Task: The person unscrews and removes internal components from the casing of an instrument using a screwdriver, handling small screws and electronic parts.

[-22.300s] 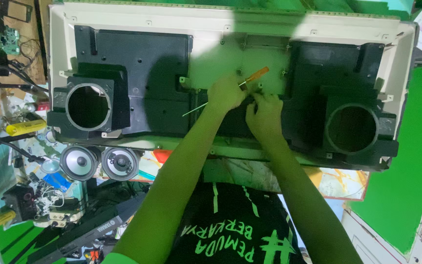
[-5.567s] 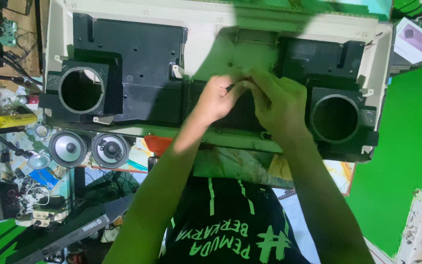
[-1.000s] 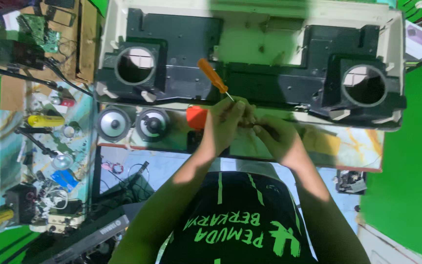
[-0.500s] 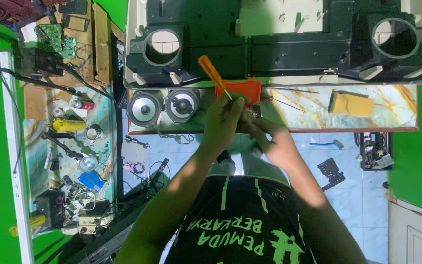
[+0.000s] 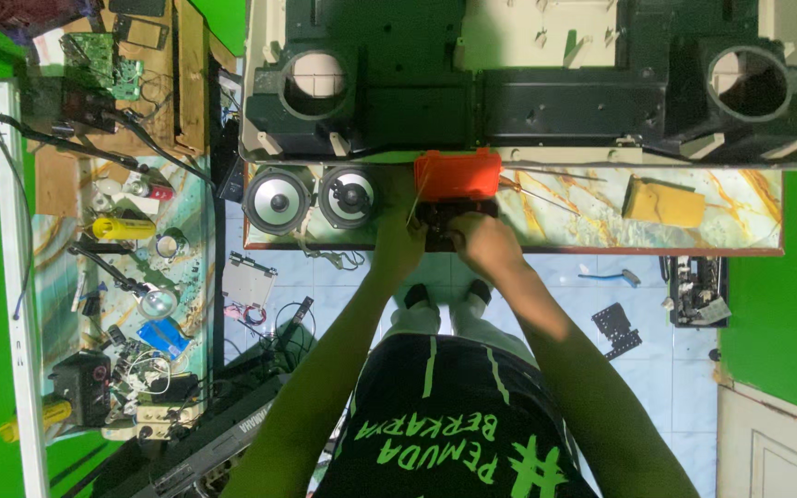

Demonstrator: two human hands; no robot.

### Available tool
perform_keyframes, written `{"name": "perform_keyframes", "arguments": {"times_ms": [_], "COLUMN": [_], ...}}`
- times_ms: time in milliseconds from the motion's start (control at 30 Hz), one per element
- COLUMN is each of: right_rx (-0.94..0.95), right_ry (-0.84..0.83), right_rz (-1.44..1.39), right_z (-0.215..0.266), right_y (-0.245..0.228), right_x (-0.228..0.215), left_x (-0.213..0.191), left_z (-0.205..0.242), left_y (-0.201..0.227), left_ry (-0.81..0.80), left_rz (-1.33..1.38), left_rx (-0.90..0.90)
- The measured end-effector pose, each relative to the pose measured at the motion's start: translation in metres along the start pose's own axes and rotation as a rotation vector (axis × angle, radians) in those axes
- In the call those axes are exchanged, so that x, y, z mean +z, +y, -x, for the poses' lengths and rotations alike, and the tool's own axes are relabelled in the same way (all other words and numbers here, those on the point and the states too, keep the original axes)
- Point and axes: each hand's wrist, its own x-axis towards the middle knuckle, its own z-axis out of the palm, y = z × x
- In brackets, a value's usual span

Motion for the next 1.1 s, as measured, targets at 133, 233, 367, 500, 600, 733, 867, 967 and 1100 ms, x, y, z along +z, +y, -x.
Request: {"name": "perform_keyframes", "arguments": {"times_ms": [133,233,367,500,600,733,867,967,1100], "right_rx": [0.078,0.009,0.018,-0.055,-0.093,-0.064,-0.022,-0.034,-0.017], "right_ry": [-0.124,-0.176,-0.242,-0.245,-0.249,-0.203,-0.029,0.045,0.181], "right_rz": [-0.014,0.054,0.111,0.189,0.198,0.182,-0.021,-0.245,-0.357], "right_z": [-0.036,-0.049,-0.061,-0.067,-0.069,-0.059,-0.032,-0.016,-0.003], "right_y": [0.005,0.011,0.02,0.028,0.031,0.019,0.005,-0.004,-0.015], "right_x": [0.023,0.038,0.056,0.071,0.068,0.053,0.018,-0.004,-0.011], "left_x": [0.029,0.037,0.037,0.035,0.033,0.014,-0.013,-0.022,-0.026], "left_z": [-0.01,-0.012,-0.012,-0.01,-0.016,-0.011,-0.003,-0.008,-0.01], "left_y": [-0.038,-0.046,-0.047,-0.049,-0.04,-0.016,0.017,0.04,0.055], "left_ry": [0.077,0.044,0.013,0.048,0.017,0.029,0.048,0.011,-0.152], "left_rz": [-0.089,-0.092,-0.078,-0.085,-0.036,0.026,0.026,0.084,0.102], "left_rx": [0.102,0.081,0.069,0.079,0.009,-0.027,-0.023,-0.01,-0.107]}}
